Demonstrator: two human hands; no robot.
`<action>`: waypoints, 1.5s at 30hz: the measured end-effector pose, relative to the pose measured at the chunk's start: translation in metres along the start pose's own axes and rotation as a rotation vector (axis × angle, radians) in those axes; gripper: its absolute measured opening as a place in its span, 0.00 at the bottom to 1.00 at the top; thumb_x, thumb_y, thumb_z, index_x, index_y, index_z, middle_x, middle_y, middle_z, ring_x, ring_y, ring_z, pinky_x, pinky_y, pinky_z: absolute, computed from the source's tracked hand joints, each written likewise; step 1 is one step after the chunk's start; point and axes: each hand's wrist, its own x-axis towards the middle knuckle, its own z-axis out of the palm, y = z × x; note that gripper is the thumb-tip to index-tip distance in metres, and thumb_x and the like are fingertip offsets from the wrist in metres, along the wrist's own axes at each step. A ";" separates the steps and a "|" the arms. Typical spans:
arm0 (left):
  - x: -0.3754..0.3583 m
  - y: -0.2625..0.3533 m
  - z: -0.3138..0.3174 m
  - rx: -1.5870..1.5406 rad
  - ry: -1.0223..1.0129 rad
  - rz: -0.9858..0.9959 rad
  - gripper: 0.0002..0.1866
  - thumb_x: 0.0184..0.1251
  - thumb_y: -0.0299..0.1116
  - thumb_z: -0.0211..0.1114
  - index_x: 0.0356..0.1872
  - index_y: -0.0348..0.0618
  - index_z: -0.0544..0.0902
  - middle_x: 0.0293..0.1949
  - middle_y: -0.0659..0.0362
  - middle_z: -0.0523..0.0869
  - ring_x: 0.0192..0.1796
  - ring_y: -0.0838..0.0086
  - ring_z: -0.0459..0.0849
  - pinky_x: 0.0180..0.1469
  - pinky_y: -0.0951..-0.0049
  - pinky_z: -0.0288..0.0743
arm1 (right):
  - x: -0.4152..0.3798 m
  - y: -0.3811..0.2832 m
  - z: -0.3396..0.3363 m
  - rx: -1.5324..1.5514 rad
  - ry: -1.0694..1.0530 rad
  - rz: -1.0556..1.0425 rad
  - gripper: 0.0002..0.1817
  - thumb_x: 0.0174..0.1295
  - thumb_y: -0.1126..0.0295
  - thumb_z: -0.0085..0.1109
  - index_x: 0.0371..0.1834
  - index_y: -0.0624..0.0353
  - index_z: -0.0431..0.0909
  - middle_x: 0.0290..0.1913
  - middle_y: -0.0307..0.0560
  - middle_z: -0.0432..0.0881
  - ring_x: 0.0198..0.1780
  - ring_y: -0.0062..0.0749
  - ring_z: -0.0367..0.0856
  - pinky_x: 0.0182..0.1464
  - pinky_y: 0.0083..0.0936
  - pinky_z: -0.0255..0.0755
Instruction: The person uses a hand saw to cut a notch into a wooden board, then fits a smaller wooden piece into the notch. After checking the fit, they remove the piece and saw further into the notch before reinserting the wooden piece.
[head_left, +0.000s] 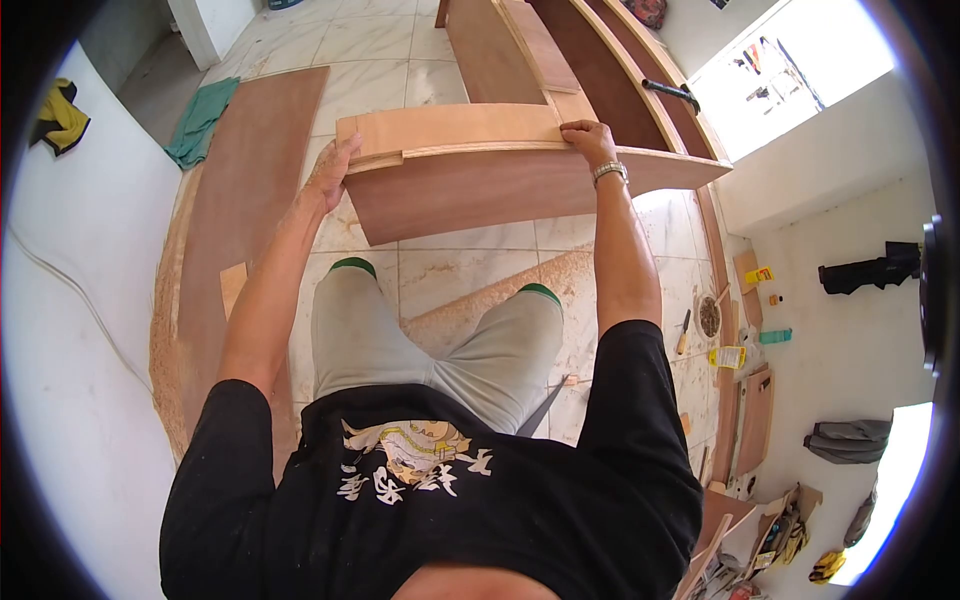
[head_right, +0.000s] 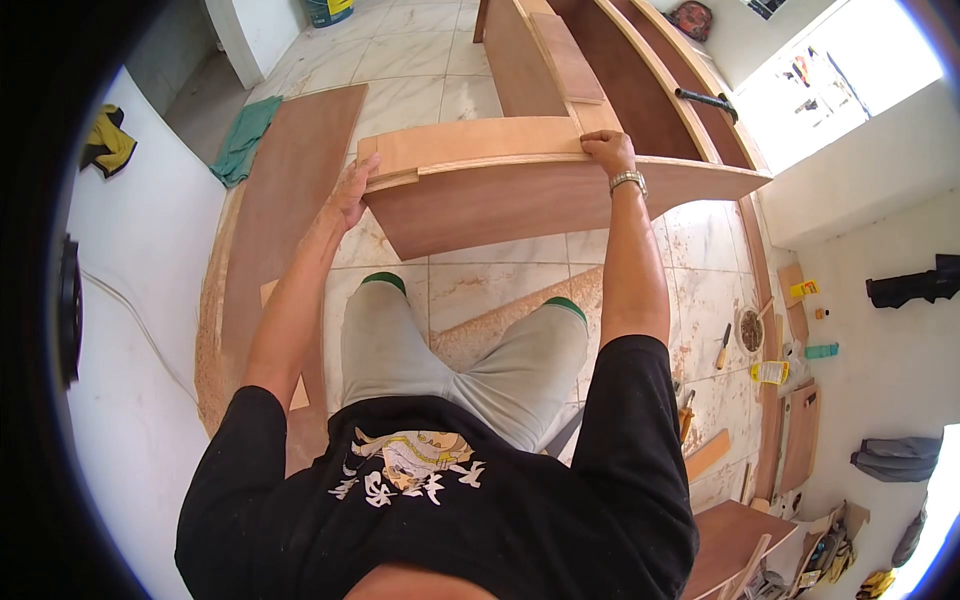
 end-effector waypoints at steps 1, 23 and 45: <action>0.000 -0.001 -0.001 0.002 0.000 0.007 0.35 0.70 0.54 0.72 0.70 0.43 0.74 0.65 0.57 0.81 0.68 0.69 0.77 0.71 0.60 0.70 | 0.000 0.001 0.000 -0.009 0.001 -0.005 0.13 0.52 0.68 0.74 0.41 0.58 0.94 0.32 0.43 0.92 0.35 0.24 0.88 0.44 0.23 0.81; -0.012 0.014 0.006 0.030 -0.083 0.003 0.31 0.81 0.51 0.59 0.72 0.38 0.70 0.69 0.54 0.79 0.70 0.69 0.76 0.71 0.63 0.69 | -0.004 -0.004 0.003 -0.074 0.020 -0.031 0.16 0.55 0.63 0.72 0.44 0.59 0.93 0.38 0.42 0.92 0.42 0.26 0.87 0.49 0.26 0.79; -0.007 0.015 -0.001 -0.075 -0.172 -0.053 0.33 0.85 0.53 0.52 0.78 0.38 0.65 0.75 0.55 0.74 0.76 0.68 0.71 0.77 0.63 0.63 | -0.051 -0.139 0.143 -0.653 -0.455 -0.528 0.70 0.26 0.44 0.87 0.82 0.49 0.63 0.81 0.51 0.64 0.84 0.51 0.55 0.83 0.62 0.41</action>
